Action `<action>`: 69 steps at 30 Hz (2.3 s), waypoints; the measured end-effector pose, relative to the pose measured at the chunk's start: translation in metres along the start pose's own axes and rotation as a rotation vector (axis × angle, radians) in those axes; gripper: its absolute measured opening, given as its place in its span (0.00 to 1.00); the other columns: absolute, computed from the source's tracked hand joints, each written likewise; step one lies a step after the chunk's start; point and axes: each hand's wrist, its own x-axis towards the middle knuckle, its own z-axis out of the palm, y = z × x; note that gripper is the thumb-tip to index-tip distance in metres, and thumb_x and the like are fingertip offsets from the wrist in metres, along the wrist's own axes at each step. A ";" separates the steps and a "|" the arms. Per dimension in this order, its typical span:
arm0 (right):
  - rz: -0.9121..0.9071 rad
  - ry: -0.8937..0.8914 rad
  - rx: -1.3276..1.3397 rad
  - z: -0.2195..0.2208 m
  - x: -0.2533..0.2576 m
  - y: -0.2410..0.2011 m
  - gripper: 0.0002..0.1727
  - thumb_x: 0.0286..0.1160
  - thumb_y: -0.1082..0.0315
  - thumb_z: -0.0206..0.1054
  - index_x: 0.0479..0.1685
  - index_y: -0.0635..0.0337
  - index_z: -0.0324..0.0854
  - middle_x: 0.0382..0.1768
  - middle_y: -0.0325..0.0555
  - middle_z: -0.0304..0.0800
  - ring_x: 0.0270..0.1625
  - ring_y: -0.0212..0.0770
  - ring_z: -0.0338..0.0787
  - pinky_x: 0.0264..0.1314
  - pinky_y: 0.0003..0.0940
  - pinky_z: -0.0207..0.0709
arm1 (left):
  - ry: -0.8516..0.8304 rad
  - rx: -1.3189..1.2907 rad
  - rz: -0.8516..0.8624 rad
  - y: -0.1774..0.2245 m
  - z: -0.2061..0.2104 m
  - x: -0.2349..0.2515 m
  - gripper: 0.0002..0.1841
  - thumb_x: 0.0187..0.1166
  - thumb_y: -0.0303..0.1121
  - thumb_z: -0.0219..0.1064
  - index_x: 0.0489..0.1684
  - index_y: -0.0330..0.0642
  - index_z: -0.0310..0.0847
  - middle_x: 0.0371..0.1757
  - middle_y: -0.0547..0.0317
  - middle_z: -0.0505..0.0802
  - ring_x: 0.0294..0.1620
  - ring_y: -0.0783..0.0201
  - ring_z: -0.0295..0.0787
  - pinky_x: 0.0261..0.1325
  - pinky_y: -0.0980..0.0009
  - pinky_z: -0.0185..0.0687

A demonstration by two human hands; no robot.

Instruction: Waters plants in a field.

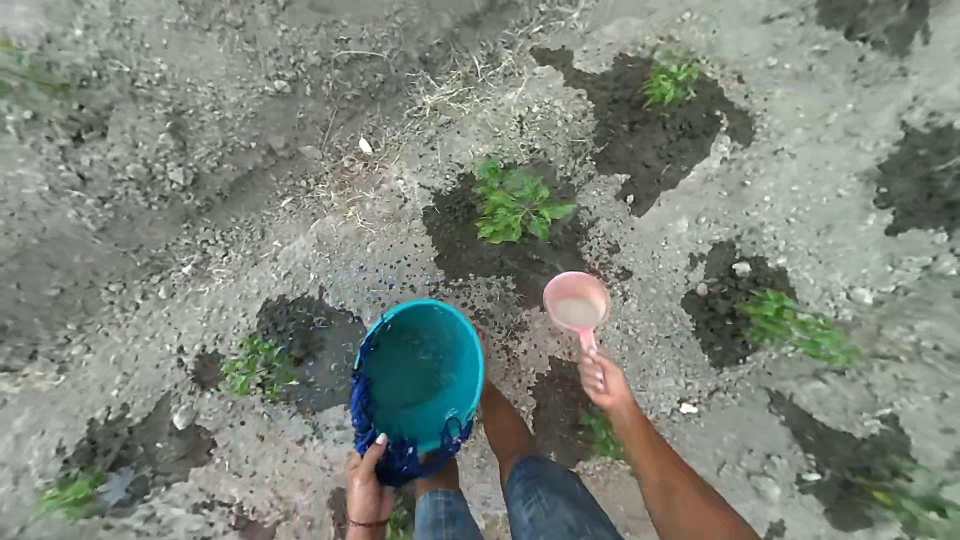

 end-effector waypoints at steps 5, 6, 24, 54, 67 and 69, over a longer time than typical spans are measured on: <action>0.216 -0.271 -0.916 0.034 -0.065 -0.015 0.08 0.60 0.67 0.69 0.39 0.50 0.87 0.15 0.27 0.78 0.12 0.21 0.69 0.13 0.19 0.63 | -0.020 -0.109 -0.079 -0.024 -0.004 -0.014 0.11 0.71 0.26 0.61 0.49 0.33 0.79 0.34 0.55 0.94 0.34 0.63 0.94 0.40 0.62 0.94; 0.206 -0.356 -1.156 0.052 -0.064 -0.013 0.11 0.60 0.66 0.72 0.43 0.52 0.90 0.18 0.30 0.83 0.16 0.24 0.75 0.19 0.23 0.70 | -0.026 -0.122 -0.087 -0.028 -0.006 -0.016 0.13 0.71 0.26 0.62 0.51 0.32 0.79 0.36 0.53 0.94 0.36 0.62 0.94 0.42 0.61 0.93; 0.685 -0.847 -1.896 0.265 0.024 0.293 0.13 0.78 0.68 0.65 0.58 0.61 0.84 0.21 0.35 0.77 0.16 0.27 0.70 0.17 0.25 0.66 | 0.064 -0.481 -0.025 -0.059 -0.204 0.012 0.24 0.68 0.25 0.68 0.66 0.29 0.79 0.58 0.45 0.92 0.55 0.59 0.92 0.60 0.60 0.89; 0.453 -0.168 -0.777 0.333 -0.067 0.620 0.05 0.91 0.71 0.48 0.48 0.57 0.68 0.20 0.36 0.75 0.09 0.21 0.66 0.07 0.13 0.60 | 0.702 -0.771 -0.111 -0.167 -0.549 0.015 0.11 0.74 0.25 0.57 0.52 0.37 0.75 0.36 0.61 0.92 0.37 0.70 0.92 0.43 0.68 0.92; 0.453 -0.044 -0.855 0.332 -0.081 0.566 0.08 0.90 0.68 0.51 0.39 0.55 0.70 0.15 0.33 0.71 0.08 0.21 0.64 0.06 0.13 0.58 | 0.583 -0.762 -0.194 -0.159 -0.492 -0.004 0.09 0.71 0.26 0.59 0.46 0.37 0.77 0.33 0.58 0.92 0.34 0.67 0.92 0.40 0.66 0.91; 0.507 -0.199 -0.900 0.312 -0.080 0.528 0.08 0.91 0.68 0.45 0.45 0.53 0.69 0.18 0.31 0.72 0.09 0.19 0.63 0.07 0.12 0.56 | 0.558 -0.748 -0.187 -0.151 -0.477 -0.004 0.09 0.72 0.25 0.59 0.46 0.36 0.77 0.33 0.58 0.92 0.35 0.67 0.92 0.40 0.65 0.91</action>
